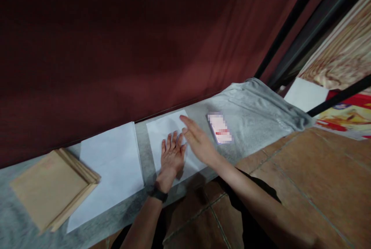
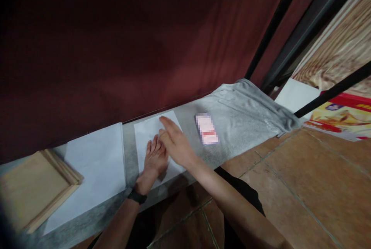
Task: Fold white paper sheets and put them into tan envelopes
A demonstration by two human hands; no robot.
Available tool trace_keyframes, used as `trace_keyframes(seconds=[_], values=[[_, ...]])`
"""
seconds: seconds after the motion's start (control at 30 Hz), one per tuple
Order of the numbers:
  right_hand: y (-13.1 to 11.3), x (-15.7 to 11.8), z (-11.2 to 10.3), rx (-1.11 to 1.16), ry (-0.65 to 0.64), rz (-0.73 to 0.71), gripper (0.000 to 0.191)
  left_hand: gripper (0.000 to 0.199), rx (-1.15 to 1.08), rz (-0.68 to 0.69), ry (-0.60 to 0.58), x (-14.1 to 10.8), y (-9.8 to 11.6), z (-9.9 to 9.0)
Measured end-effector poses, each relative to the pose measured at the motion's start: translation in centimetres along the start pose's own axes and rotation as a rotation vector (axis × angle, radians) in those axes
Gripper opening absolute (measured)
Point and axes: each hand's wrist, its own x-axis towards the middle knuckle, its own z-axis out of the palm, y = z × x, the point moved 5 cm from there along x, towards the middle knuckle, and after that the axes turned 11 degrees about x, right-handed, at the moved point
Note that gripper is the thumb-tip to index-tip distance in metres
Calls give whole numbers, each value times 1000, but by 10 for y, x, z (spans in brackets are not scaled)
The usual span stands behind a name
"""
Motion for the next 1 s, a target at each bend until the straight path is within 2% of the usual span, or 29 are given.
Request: trace_keyframes(seconds=[0.1,0.17,0.27,0.4,0.6,0.7,0.83,0.9,1.0], values=[[19,-10,31,-141,-172,-33,58,57,50,18,42,1,-13,3],[36,-20,51,-240,-259,-35,62,57,61,-19,95,2,-21,6],[55,-31,63,-306,-264,-41,63,57,54,-53,149,3,-28,11],[68,-38,55,-361,-210,-18,68,61,39,-95,188,2,-36,15],[77,-51,35,-432,-203,143,72,69,-9,-206,244,-10,-53,11],[65,-51,31,-420,-215,123,66,68,-29,-226,303,-23,-45,2],[43,-53,38,-328,-240,-9,61,61,-48,-43,274,-38,-10,2],[41,-57,43,-298,-257,-50,62,61,-33,7,251,-43,2,7],[49,-66,44,-291,-247,-82,63,60,-3,21,245,-48,5,13]])
